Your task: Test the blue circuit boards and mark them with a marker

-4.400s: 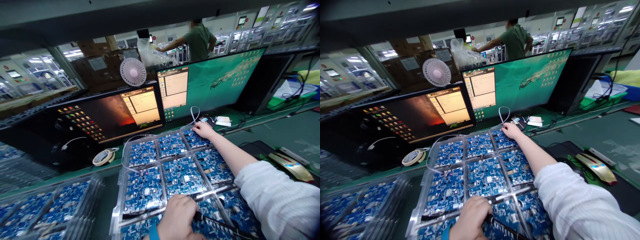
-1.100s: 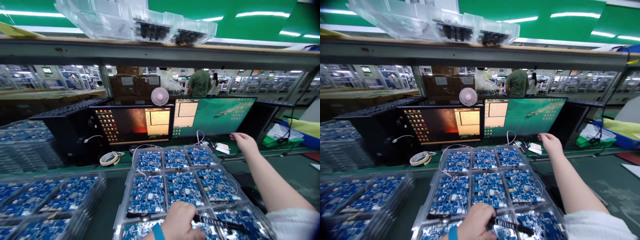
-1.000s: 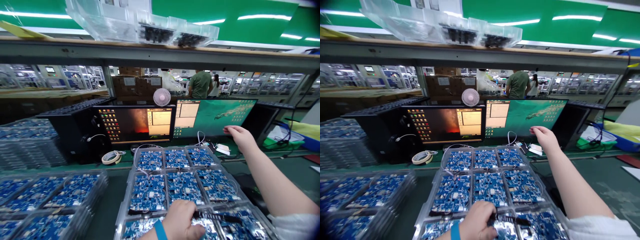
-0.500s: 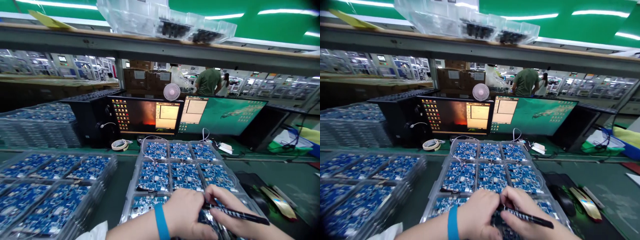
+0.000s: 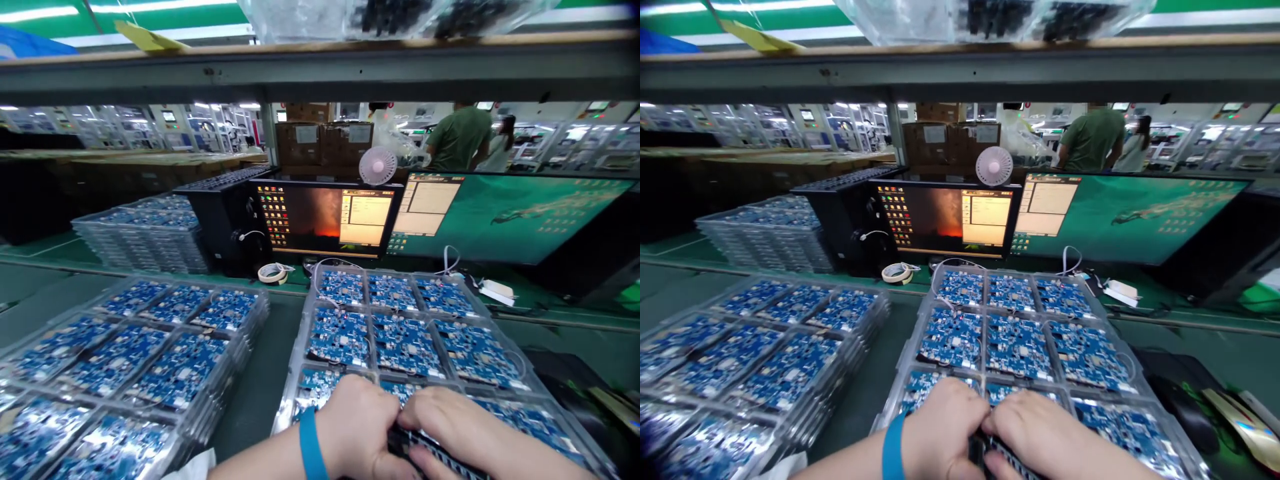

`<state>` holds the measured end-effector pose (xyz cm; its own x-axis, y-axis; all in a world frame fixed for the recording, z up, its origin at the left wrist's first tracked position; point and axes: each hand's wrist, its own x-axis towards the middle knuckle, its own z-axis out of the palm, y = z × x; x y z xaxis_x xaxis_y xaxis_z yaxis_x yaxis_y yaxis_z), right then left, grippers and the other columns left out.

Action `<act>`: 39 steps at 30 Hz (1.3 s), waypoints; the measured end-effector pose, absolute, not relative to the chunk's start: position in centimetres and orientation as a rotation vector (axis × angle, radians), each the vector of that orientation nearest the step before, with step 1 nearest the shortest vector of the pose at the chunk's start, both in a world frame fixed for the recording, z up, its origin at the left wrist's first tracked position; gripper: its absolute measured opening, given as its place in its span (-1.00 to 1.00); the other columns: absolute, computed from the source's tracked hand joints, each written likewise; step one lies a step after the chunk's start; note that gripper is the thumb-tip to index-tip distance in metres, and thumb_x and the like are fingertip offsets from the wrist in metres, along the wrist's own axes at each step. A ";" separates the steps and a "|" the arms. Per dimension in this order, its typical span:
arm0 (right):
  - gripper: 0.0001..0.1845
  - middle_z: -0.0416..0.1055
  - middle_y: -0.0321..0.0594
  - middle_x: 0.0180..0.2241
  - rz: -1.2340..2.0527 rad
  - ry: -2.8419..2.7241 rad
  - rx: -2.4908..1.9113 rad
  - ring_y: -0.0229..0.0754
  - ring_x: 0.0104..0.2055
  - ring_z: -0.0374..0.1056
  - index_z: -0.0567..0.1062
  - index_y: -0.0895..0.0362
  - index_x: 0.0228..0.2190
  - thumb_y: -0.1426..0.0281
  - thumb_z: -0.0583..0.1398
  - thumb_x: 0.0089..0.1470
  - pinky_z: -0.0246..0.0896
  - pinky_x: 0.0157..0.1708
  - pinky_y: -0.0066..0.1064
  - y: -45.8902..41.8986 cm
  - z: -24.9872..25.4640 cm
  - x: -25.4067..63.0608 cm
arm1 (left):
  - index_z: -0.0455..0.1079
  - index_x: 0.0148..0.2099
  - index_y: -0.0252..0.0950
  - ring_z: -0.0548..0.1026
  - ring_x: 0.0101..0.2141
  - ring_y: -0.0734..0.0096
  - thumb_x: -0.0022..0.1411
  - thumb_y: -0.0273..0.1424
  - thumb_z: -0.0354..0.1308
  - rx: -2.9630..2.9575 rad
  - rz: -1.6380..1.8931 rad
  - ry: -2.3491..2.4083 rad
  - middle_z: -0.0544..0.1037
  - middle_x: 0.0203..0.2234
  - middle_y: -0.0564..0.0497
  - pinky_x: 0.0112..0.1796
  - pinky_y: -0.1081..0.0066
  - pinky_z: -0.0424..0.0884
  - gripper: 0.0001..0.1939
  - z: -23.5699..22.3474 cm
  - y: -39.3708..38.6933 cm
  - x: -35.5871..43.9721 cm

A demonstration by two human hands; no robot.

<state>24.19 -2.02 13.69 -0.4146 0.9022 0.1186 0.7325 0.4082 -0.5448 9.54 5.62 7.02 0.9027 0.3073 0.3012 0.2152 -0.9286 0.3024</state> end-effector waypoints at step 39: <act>-0.72 0.34 -0.31 -0.63 1.085 -1.187 -1.572 -0.32 -0.60 0.22 0.39 0.15 -0.52 0.25 -0.01 -0.02 0.10 -0.60 -0.51 8.4 3.4 23.8 | 0.21 -0.25 -0.37 0.30 -0.33 0.18 0.04 0.13 -0.54 2.575 0.487 0.900 0.32 -0.41 -0.12 -0.30 0.15 0.25 -0.25 4.2 8.7 6.2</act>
